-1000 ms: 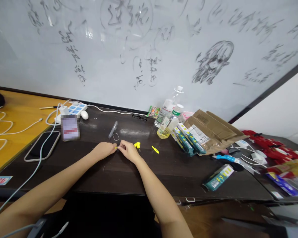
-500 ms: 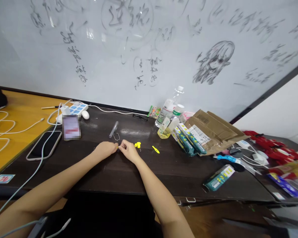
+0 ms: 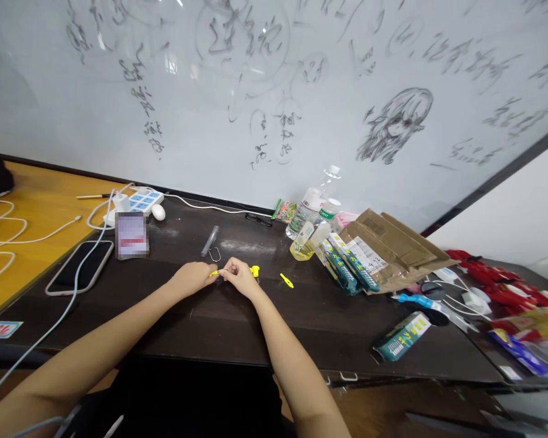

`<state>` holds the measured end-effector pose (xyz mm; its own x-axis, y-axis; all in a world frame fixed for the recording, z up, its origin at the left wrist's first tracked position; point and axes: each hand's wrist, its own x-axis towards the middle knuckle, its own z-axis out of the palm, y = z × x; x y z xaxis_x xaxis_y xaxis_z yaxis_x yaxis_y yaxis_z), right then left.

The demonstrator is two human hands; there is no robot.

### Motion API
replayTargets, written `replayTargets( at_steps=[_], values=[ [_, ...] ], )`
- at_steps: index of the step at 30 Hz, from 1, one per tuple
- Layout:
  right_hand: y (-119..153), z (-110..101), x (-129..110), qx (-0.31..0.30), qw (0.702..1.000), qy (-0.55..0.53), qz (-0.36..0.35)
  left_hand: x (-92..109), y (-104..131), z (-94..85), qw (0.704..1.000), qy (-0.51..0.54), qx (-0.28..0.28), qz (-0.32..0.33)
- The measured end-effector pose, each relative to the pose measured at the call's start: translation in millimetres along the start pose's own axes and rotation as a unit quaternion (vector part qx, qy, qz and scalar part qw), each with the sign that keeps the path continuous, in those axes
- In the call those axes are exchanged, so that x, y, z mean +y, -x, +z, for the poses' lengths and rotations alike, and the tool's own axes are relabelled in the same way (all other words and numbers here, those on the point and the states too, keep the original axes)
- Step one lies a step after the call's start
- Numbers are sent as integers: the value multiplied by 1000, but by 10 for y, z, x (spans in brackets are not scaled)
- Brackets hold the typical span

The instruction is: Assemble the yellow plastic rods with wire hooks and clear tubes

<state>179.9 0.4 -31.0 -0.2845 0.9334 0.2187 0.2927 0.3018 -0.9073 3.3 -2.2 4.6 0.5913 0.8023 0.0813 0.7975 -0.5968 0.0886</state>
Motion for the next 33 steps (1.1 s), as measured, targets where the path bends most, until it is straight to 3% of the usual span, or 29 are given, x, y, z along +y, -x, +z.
replayTargets(
  at_steps=[7, 15, 33],
  values=[
    [33, -40, -2, -35, 998, 48, -28, -30, 9, -12, 999, 32, -25, -3],
    [57, -7, -37, 0, 991, 116, -66, 39, 8, 13, 999, -26, -28, -25],
    [53, 31, 23, 13, 997, 78, -20, 62, -21, 58, 999, -38, -34, -4]
  ],
)
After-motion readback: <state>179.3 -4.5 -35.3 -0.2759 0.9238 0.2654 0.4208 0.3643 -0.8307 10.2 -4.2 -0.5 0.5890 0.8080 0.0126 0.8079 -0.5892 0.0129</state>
